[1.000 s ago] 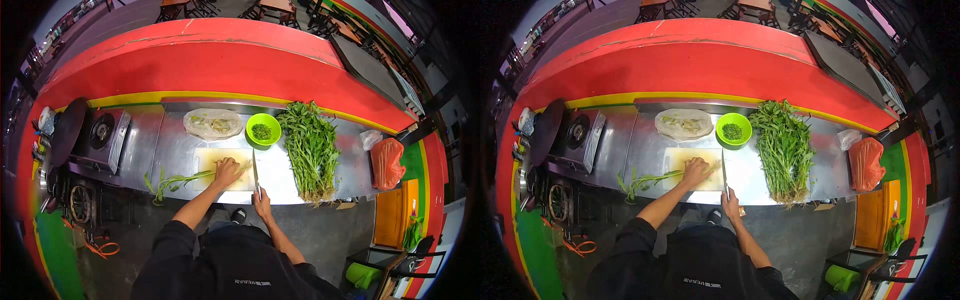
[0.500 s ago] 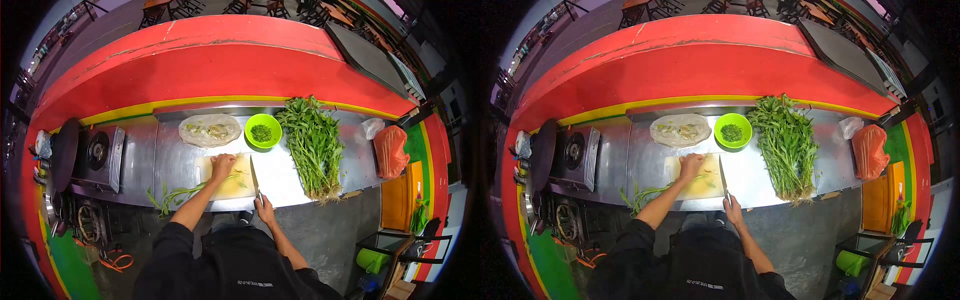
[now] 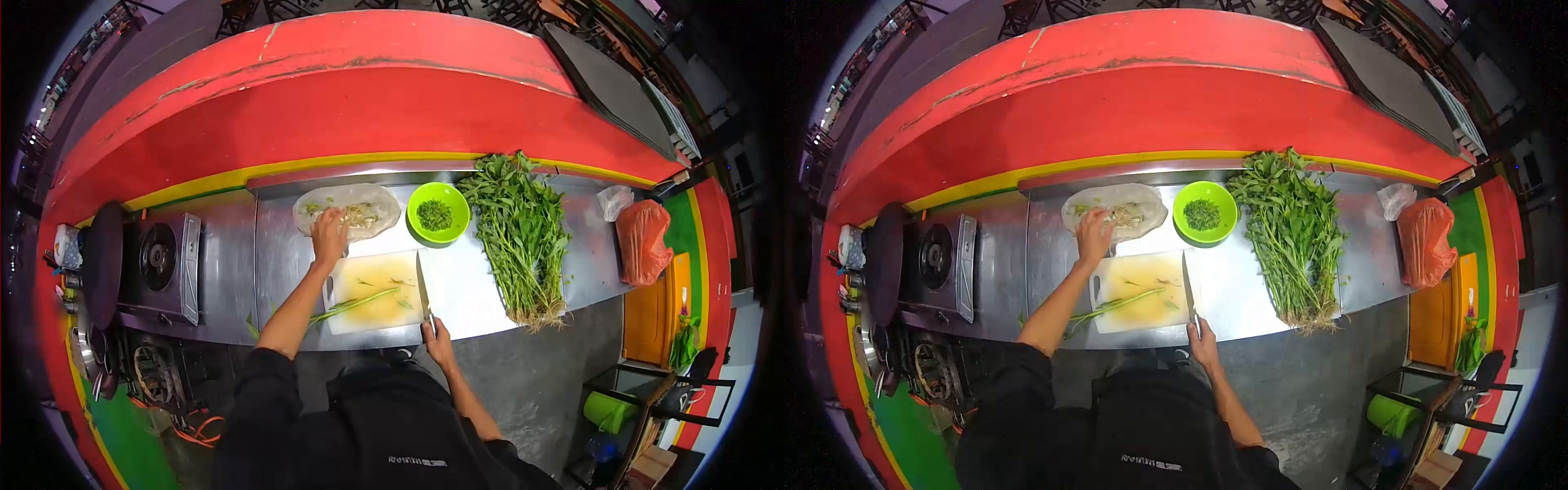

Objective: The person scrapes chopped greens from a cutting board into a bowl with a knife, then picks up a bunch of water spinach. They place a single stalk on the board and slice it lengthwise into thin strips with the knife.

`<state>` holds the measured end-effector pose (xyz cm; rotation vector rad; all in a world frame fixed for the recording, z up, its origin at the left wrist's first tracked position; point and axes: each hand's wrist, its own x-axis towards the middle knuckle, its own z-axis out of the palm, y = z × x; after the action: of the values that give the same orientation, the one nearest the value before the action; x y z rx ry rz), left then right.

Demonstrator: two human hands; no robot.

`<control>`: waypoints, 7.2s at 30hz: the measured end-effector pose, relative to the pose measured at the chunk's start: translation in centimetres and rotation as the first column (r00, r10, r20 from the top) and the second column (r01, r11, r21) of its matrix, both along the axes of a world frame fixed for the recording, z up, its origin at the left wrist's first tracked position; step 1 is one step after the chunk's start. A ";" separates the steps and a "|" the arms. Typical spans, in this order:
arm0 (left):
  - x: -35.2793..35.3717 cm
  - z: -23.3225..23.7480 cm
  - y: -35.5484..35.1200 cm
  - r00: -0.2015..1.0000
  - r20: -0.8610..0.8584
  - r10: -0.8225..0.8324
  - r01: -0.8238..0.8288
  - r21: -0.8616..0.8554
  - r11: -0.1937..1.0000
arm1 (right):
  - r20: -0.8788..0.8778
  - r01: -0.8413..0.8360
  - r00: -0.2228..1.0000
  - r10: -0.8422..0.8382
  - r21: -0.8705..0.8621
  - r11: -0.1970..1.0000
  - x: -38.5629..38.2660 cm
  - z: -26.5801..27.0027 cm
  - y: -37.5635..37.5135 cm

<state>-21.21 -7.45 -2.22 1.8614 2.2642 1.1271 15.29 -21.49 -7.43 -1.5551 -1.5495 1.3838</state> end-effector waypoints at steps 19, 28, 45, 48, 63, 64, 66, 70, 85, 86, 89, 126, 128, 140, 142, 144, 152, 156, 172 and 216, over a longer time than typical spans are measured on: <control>11.7 -2.9 -12.2 0.946 0.081 -0.313 0.323 -0.174 0.930 | 0.062 -0.222 0.973 0.221 0.004 0.975 2.5 2.9 -0.3; 12.2 -4.1 -7.8 0.886 0.087 -0.456 0.464 -0.213 0.860 | -0.092 -0.076 0.993 0.075 -0.011 0.997 4.0 1.7 -0.5; 6.3 -3.8 -2.1 0.995 0.093 0.045 -0.058 0.135 0.989 | -0.086 -0.077 0.994 0.074 -0.030 0.997 6.6 2.8 -3.1; 3.5 -0.7 0.0 0.989 0.112 0.096 -0.104 0.070 0.992 | -0.088 -0.114 0.990 0.108 -0.066 0.991 6.2 2.4 -2.9; 7.8 -2.6 -9.0 0.932 0.251 -0.260 0.285 -0.066 0.956 | -0.037 -0.094 0.995 0.090 -0.093 0.991 4.8 1.7 -1.6; 8.3 -2.7 -10.5 0.917 0.106 -0.385 0.396 -0.118 0.911 | -0.039 -0.091 0.995 0.088 -0.080 0.993 4.8 1.6 -1.7; 9.2 -3.6 -12.2 0.891 0.093 -0.444 0.454 -0.211 0.866 | -0.061 -0.111 0.993 0.106 -0.083 0.990 5.0 1.5 -1.7; 10.8 -4.9 -13.5 0.950 0.134 -0.281 0.302 -0.169 0.938 | -0.038 -0.120 0.992 0.118 -0.057 0.991 5.1 1.3 -2.1; 10.4 1.4 -7.8 0.610 -0.187 -0.770 0.631 -0.474 0.614 | -0.120 -0.106 0.988 0.100 -0.044 0.993 7.2 -0.2 -1.6; 10.7 1.0 -8.3 0.612 -0.190 -0.768 0.628 -0.474 0.618 | -0.073 -0.125 0.989 0.126 0.022 0.992 7.4 -0.6 -1.7; 13.3 0.3 -11.2 0.901 -0.071 -0.427 0.410 -0.176 0.895 | -0.072 -0.157 0.986 0.153 -0.045 0.987 7.8 0.4 -2.0; 11.6 -10.2 -9.3 0.590 0.640 0.492 -0.098 -0.549 0.830 | 0.211 -0.459 0.869 0.447 0.010 0.888 9.3 4.4 -1.2; 11.4 -12.5 -9.4 0.553 0.679 0.482 -0.097 -0.522 0.847 | 0.256 -0.473 0.860 0.442 0.071 0.878 9.2 3.8 -1.3; 11.8 -11.0 -10.1 0.560 0.664 0.496 -0.116 -0.530 0.840 | 0.247 -0.442 0.868 0.431 -0.010 0.897 8.4 5.1 -1.4; 12.4 -9.4 -10.2 0.526 0.674 0.518 -0.144 -0.530 0.836 | 0.267 -0.447 0.864 0.426 0.021 0.894 8.4 4.3 -1.3; 12.8 -8.9 -10.2 0.488 0.699 0.523 -0.155 -0.520 0.840 | 0.261 -0.449 0.869 0.420 0.060 0.892 8.4 3.9 -1.2; 13.5 -10.9 -11.0 0.570 0.704 0.423 -0.230 -0.358 0.905 | 0.272 -0.443 0.856 0.439 -0.053 0.895 8.2 4.0 -0.8; 13.9 -11.8 -10.8 0.582 0.689 0.431 -0.280 -0.327 0.903 | 0.264 -0.432 0.863 0.431 -0.056 0.900 7.8 5.3 -1.0; 13.6 -12.5 -11.0 0.505 0.784 0.360 -0.218 -0.288 0.933 | -0.096 -0.344 0.938 0.332 -0.170 0.923 8.9 3.9 -1.4; 13.5 -14.4 -11.0 0.536 0.797 0.278 -0.217 -0.189 0.958 | 0.113 -0.416 0.901 0.418 -0.041 0.908 8.6 2.8 -1.9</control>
<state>-7.70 -18.45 -16.61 0.6680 1.9279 1.4935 23.92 -23.44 -4.58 -1.3845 -2.0406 1.5486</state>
